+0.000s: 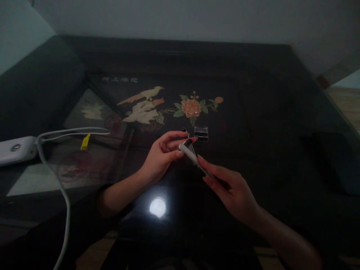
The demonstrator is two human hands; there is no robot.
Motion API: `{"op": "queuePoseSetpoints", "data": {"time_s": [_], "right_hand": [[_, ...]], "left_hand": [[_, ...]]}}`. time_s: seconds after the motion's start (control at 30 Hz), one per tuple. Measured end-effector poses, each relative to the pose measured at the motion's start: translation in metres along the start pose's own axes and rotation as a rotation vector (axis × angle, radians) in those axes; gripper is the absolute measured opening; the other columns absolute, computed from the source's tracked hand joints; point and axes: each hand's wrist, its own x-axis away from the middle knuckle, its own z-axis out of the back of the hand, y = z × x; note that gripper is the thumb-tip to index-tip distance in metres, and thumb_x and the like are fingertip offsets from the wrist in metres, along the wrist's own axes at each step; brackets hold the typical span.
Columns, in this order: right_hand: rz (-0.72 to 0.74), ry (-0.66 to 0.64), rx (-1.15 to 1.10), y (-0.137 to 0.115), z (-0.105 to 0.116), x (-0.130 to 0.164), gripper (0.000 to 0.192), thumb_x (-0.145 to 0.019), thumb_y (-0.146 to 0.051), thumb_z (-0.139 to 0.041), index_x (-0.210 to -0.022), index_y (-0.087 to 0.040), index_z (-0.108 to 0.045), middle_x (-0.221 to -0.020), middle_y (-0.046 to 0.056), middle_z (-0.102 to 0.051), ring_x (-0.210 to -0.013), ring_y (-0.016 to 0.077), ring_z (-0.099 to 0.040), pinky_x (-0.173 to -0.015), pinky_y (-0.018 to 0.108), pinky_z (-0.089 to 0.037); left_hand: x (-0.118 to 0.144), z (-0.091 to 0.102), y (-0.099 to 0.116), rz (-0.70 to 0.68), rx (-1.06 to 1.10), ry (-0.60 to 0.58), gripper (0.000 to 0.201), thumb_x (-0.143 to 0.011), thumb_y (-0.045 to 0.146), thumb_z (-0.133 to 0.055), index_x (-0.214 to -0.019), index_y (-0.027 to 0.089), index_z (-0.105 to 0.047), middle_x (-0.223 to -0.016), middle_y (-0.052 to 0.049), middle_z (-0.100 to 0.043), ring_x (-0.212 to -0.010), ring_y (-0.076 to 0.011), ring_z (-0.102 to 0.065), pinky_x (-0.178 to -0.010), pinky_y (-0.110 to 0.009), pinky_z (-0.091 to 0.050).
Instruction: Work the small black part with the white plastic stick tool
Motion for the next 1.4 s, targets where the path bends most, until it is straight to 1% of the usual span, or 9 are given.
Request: {"op": "queuePoseSetpoints", "data": {"time_s": [0.1,0.27,0.5,0.6,0.77,0.97,1.1,1.3,1.4], "right_hand": [[0.003,0.009,0.006,0.0016,-0.0003,0.0011,0.056,-0.092,-0.009,-0.057,-0.14,-0.037,-0.053,-0.136,-0.001,-0.063,-0.117,0.02,-0.067,-0.095,0.033,-0.059],[-0.029,0.07,0.073,0.0041,-0.0005,0.0007,0.052,-0.092,-0.01,-0.056,-0.138,-0.033,-0.056,-0.136,0.002,-0.063,-0.113,0.0215,-0.069,-0.092,0.033,-0.06],[-0.078,0.119,0.086,0.0054,0.0023,-0.0044,0.047,-0.093,-0.012,-0.055,-0.136,-0.03,-0.058,-0.135,0.001,-0.064,-0.118,0.0213,-0.066,-0.098,0.036,-0.057],[-0.08,0.122,0.08,0.0044,0.0017,-0.0048,0.047,-0.093,-0.012,-0.055,-0.136,-0.03,-0.058,-0.134,0.001,-0.064,-0.118,0.0216,-0.066,-0.099,0.037,-0.057],[-0.058,0.082,0.06,0.0027,-0.0001,-0.0027,0.05,-0.091,-0.011,-0.056,-0.137,-0.031,-0.057,-0.133,0.003,-0.065,-0.113,0.0222,-0.069,-0.094,0.036,-0.059],[-0.011,0.009,0.015,-0.0007,-0.0012,0.0011,0.055,-0.091,-0.009,-0.057,-0.139,-0.036,-0.053,-0.132,0.0,-0.067,-0.112,0.0195,-0.069,-0.092,0.032,-0.059],[-0.018,0.001,0.023,-0.0009,-0.0002,0.0015,0.054,-0.092,-0.01,-0.057,-0.139,-0.036,-0.054,-0.131,0.0,-0.067,-0.111,0.0201,-0.069,-0.09,0.033,-0.06],[-0.051,0.066,0.089,0.0034,0.0004,-0.001,0.05,-0.092,-0.013,-0.056,-0.138,-0.032,-0.056,-0.134,0.003,-0.065,-0.111,0.0221,-0.069,-0.091,0.035,-0.06],[-0.051,0.097,0.099,0.0047,0.001,-0.003,0.049,-0.093,-0.012,-0.055,-0.138,-0.033,-0.056,-0.134,0.002,-0.065,-0.114,0.0224,-0.068,-0.095,0.038,-0.059]], "left_hand": [[0.0005,0.0008,-0.0006,-0.004,0.005,-0.017,0.042,-0.063,0.026,-0.091,-0.1,0.021,-0.073,-0.095,-0.004,-0.08,-0.086,-0.0157,-0.075,-0.079,-0.02,-0.056],[0.0009,-0.0004,-0.0007,0.014,0.021,-0.01,0.042,-0.062,0.026,-0.091,-0.099,0.02,-0.072,-0.093,-0.005,-0.08,-0.089,-0.0163,-0.075,-0.08,-0.02,-0.056],[0.0005,-0.0026,0.0008,0.006,0.051,0.004,0.041,-0.06,0.026,-0.092,-0.097,0.021,-0.075,-0.085,0.0,-0.08,-0.07,-0.0093,-0.072,-0.072,-0.015,-0.055],[0.0006,-0.0028,0.0013,0.007,0.039,0.014,0.042,-0.059,0.027,-0.093,-0.096,0.02,-0.074,-0.083,0.0,-0.079,-0.071,-0.0104,-0.072,-0.072,-0.016,-0.056],[0.0008,-0.0017,0.0011,0.006,0.013,0.002,0.044,-0.06,0.029,-0.092,-0.098,0.019,-0.072,-0.092,-0.005,-0.08,-0.081,-0.0154,-0.074,-0.08,-0.022,-0.056],[0.0004,0.0001,0.0004,0.009,-0.018,0.004,0.047,-0.06,0.03,-0.092,-0.101,0.02,-0.071,-0.092,-0.006,-0.08,-0.087,-0.0202,-0.075,-0.08,-0.025,-0.056],[0.0001,-0.0011,0.0009,0.001,-0.021,0.015,0.045,-0.061,0.029,-0.092,-0.1,0.019,-0.071,-0.093,-0.006,-0.08,-0.086,-0.019,-0.075,-0.079,-0.024,-0.057],[0.0004,-0.0018,0.0002,0.014,0.002,0.016,0.043,-0.061,0.027,-0.091,-0.099,0.02,-0.072,-0.093,-0.005,-0.08,-0.092,-0.0187,-0.074,-0.082,-0.023,-0.056],[0.0005,-0.0021,0.0002,0.001,0.022,0.008,0.042,-0.061,0.027,-0.092,-0.097,0.02,-0.073,-0.09,-0.004,-0.08,-0.086,-0.0157,-0.074,-0.08,-0.021,-0.056]]}}
